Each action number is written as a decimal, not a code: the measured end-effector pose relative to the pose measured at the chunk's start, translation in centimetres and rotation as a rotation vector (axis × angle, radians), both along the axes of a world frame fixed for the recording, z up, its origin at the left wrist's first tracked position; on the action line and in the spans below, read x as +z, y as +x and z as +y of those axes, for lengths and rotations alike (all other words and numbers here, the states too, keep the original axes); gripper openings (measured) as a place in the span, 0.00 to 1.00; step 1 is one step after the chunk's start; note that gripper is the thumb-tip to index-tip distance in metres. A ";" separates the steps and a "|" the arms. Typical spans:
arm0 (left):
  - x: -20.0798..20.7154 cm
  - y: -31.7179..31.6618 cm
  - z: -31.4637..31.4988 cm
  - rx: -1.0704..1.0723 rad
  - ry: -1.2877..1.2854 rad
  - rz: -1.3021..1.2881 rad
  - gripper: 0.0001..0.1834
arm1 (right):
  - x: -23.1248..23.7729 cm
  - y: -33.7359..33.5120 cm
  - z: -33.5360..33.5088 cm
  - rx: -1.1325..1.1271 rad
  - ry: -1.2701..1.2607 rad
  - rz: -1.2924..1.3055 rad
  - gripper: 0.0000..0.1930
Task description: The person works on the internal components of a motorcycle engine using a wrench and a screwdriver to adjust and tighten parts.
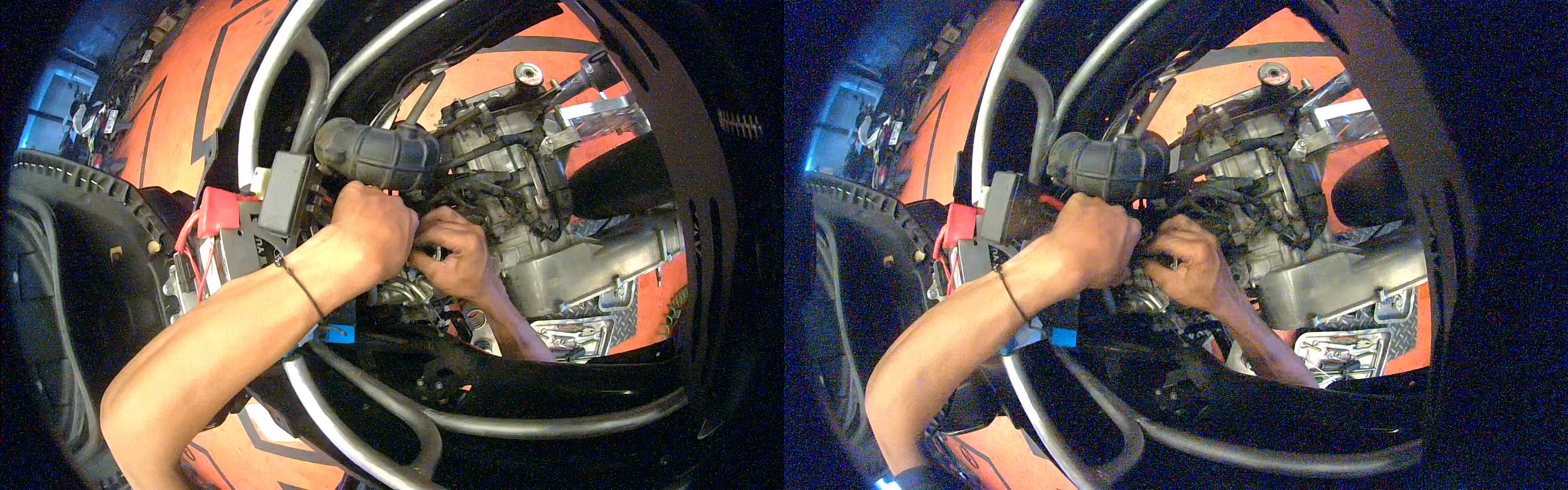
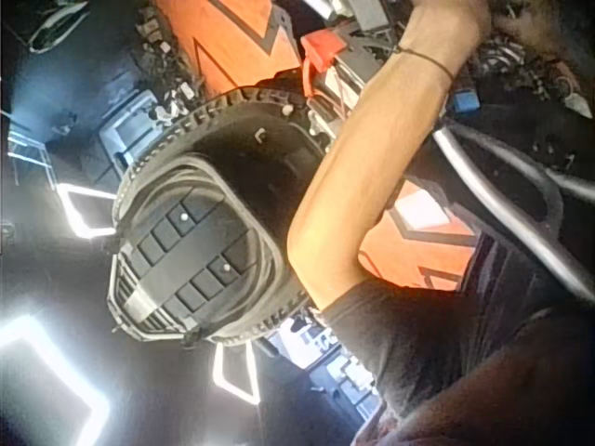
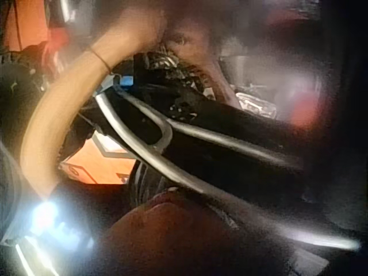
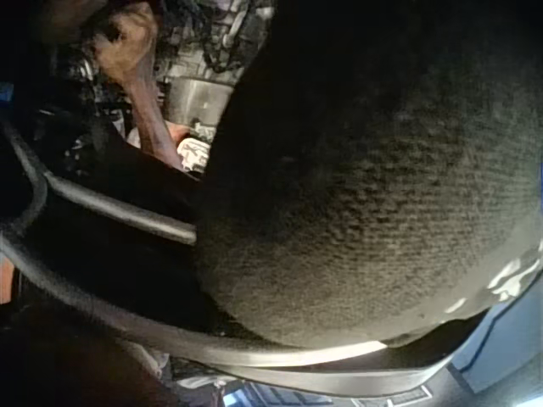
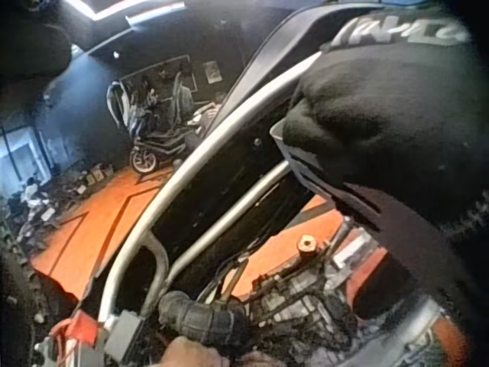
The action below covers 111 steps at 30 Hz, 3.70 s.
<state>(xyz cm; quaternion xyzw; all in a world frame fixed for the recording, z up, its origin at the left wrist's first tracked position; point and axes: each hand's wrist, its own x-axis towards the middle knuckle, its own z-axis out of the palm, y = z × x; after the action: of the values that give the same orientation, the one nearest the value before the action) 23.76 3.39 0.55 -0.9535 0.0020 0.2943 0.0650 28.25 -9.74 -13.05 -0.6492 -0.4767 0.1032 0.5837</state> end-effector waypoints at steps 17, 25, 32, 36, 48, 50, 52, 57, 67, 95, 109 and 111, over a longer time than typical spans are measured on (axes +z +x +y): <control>-1.9 -1.4 0.5 -0.082 -0.054 -0.168 0.08 | 2.1 -0.2 -1.2 0.001 -0.312 -0.047 0.20; -2.4 -1.4 0.7 -0.131 -0.045 -0.152 0.08 | 2.4 -1.2 -1.1 0.005 -0.200 -0.099 0.18; -2.6 -1.8 1.2 -0.163 -0.150 -0.251 0.08 | 2.8 -0.7 -0.9 0.034 -0.336 -0.156 0.17; -2.6 -1.7 1.0 -0.209 -0.099 -0.245 0.06 | 2.5 -0.6 -0.7 0.025 -0.404 -0.194 0.23; -3.7 -1.3 1.2 -0.186 0.055 -0.110 0.10 | 2.0 0.6 -0.3 0.206 -0.402 -0.221 0.19; -3.7 -0.8 1.2 -0.189 0.034 -0.048 0.09 | 2.0 0.7 -0.3 0.204 -0.392 -0.230 0.19; -3.4 -0.7 1.4 -0.210 -0.019 -0.049 0.04 | 2.3 0.8 -0.4 0.200 -0.382 -0.245 0.19; -3.0 -1.3 1.4 -0.191 -0.044 -0.138 0.05 | 2.3 0.1 -0.3 0.121 -0.339 -0.193 0.18; -4.4 -1.8 2.1 -0.168 -0.014 -0.017 0.07 | 1.2 -0.6 0.6 0.182 -0.424 -0.212 0.21; -3.9 -0.9 1.4 -0.138 -0.012 -0.038 0.07 | 1.0 -0.1 -0.1 0.258 -0.398 -0.236 0.23; -4.6 -0.7 2.7 -0.364 -0.220 -0.215 0.06 | -0.2 0.1 0.1 0.220 -0.300 -0.311 0.23; -4.4 -0.8 2.7 -0.303 -0.308 -0.258 0.07 | 0.0 0.0 0.0 0.179 -0.313 -0.248 0.22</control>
<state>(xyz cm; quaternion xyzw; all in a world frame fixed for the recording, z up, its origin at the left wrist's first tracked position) 23.00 6.13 -3.82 -0.9707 0.1814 0.1531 -0.0379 28.30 -9.78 -13.09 -0.6946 -0.5787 0.1468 0.4014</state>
